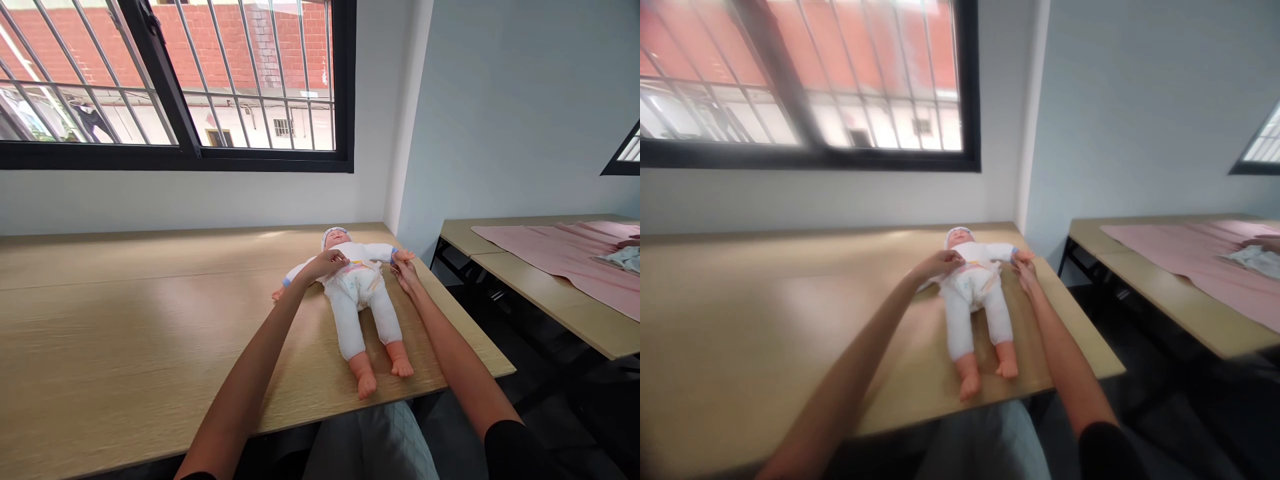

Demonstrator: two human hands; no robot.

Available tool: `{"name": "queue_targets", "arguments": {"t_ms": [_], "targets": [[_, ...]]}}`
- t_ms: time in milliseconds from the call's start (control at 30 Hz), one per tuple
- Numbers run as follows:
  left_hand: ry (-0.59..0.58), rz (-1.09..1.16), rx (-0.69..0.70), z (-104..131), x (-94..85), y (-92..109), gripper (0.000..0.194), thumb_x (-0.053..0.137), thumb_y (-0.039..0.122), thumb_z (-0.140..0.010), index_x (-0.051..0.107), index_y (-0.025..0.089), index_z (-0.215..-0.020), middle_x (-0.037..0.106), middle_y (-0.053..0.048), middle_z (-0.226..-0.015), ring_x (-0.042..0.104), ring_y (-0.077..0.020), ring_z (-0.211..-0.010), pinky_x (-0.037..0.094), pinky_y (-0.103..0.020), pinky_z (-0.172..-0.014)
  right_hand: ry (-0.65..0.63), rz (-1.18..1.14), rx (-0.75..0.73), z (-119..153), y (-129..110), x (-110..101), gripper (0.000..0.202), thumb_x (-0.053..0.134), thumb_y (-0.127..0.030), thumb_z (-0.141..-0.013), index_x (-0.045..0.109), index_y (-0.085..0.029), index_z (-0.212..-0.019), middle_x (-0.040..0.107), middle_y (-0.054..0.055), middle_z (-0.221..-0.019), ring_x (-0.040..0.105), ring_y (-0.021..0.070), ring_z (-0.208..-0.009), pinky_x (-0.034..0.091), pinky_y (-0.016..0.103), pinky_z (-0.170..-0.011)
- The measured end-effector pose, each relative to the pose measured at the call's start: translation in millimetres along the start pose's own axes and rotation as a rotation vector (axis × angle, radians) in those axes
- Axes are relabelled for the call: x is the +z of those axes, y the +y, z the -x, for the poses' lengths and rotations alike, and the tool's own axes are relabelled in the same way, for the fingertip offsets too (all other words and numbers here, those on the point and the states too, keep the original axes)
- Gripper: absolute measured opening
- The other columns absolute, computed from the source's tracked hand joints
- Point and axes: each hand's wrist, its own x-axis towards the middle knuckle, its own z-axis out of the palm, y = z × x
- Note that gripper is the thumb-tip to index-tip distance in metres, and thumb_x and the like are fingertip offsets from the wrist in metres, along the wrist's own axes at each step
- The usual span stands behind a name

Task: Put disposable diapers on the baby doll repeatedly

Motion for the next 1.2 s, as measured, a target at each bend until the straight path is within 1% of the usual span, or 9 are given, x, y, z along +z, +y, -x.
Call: {"name": "queue_targets", "arguments": {"t_ms": [167, 400, 633, 700, 767, 833, 967, 1067, 1200], "targets": [[0.003, -0.016, -0.002, 0, -0.4, 1, 0.020, 0.062, 0.040, -0.075, 0.065, 0.020, -0.074, 0.057, 0.001, -0.066, 0.050, -0.0146, -0.061, 0.036, -0.023, -0.054, 0.011, 0.028, -0.007, -3, 3, -3, 0.031, 0.083, -0.028, -0.063, 0.064, -0.017, -0.086, 0.068, 0.001, -0.079, 0.064, 0.0111, -0.066, 0.050, 0.019, -0.052], [-0.022, -0.014, 0.023, 0, -1.4, 1, 0.024, 0.062, 0.044, -0.074, 0.063, 0.020, -0.071, 0.056, 0.001, -0.065, 0.048, -0.0144, -0.060, 0.036, -0.024, -0.053, 0.044, 0.123, -0.066, -6, 7, -2, 0.033, 0.081, -0.033, -0.063, 0.062, -0.020, -0.087, 0.070, 0.003, -0.085, 0.067, 0.0151, -0.075, 0.055, 0.024, -0.060], [-0.027, -0.016, 0.029, 0, -2.3, -1, 0.025, 0.061, 0.044, -0.076, 0.063, 0.020, -0.075, 0.056, 0.001, -0.066, 0.049, -0.0143, -0.061, 0.037, -0.023, -0.053, 0.096, 0.297, -0.180, -8, 6, -2, 0.043, 0.081, -0.042, -0.058, 0.064, -0.016, -0.089, 0.071, 0.006, -0.089, 0.066, 0.0203, -0.085, 0.053, 0.028, -0.067], [-0.020, -0.039, 0.032, -1, -1.2, -1, 0.024, 0.061, 0.043, -0.076, 0.063, 0.020, -0.076, 0.056, 0.001, -0.066, 0.050, -0.0141, -0.060, 0.037, -0.024, -0.053, 0.099, 0.376, -0.248, -6, 4, 2, 0.045, 0.080, -0.043, -0.059, 0.063, -0.016, -0.091, 0.070, 0.006, -0.091, 0.066, 0.0215, -0.087, 0.053, 0.031, -0.072], [0.022, -0.099, 0.070, -3, 2.0, -1, 0.021, 0.059, 0.040, -0.078, 0.063, 0.019, -0.077, 0.056, 0.001, -0.065, 0.051, -0.0142, -0.058, 0.039, -0.024, -0.053, 0.107, 0.511, -0.343, -2, 1, 8, 0.045, 0.078, -0.045, -0.062, 0.062, -0.016, -0.092, 0.070, 0.007, -0.091, 0.066, 0.0211, -0.083, 0.053, 0.032, -0.073], [0.085, -0.166, 0.142, -6, 7.6, 0, 0.015, 0.057, 0.034, -0.079, 0.061, 0.019, -0.076, 0.058, 0.000, -0.068, 0.054, -0.0159, -0.061, 0.043, -0.027, -0.058, 0.089, 0.652, -0.455, 6, -2, 17, 0.044, 0.074, -0.048, -0.066, 0.061, -0.016, -0.093, 0.068, 0.007, -0.093, 0.064, 0.0194, -0.076, 0.052, 0.033, -0.071], [0.153, -0.202, 0.296, -13, 23.0, 6, 0.010, 0.054, 0.026, -0.082, 0.061, 0.019, -0.084, 0.065, -0.006, -0.088, 0.060, -0.0215, -0.087, 0.048, -0.034, -0.081, -0.032, 0.760, -0.650, 24, -10, 34, 0.036, 0.068, -0.050, -0.076, 0.058, -0.019, -0.093, 0.062, 0.004, -0.093, 0.060, 0.0182, -0.080, 0.051, 0.030, -0.070], [0.132, -0.203, 0.434, -12, 33.0, 10, 0.023, 0.052, 0.026, -0.086, 0.063, 0.021, -0.105, 0.066, -0.008, -0.107, 0.060, -0.0231, -0.103, 0.046, -0.037, -0.094, -0.063, 0.812, -0.691, 35, -17, 42, 0.033, 0.068, -0.051, -0.078, 0.057, -0.022, -0.087, 0.058, 0.001, -0.086, 0.056, 0.0174, -0.079, 0.049, 0.029, -0.071], [0.071, -0.190, 0.523, -6, 39.9, 15, 0.037, 0.051, 0.025, -0.088, 0.058, 0.026, -0.125, 0.063, -0.005, -0.126, 0.054, -0.0220, -0.121, 0.039, -0.035, -0.106, -0.074, 0.927, -0.769, 45, -22, 47, 0.032, 0.061, -0.054, -0.083, 0.055, -0.022, -0.086, 0.054, 0.000, -0.082, 0.052, 0.0158, -0.072, 0.046, 0.028, -0.066]]}}
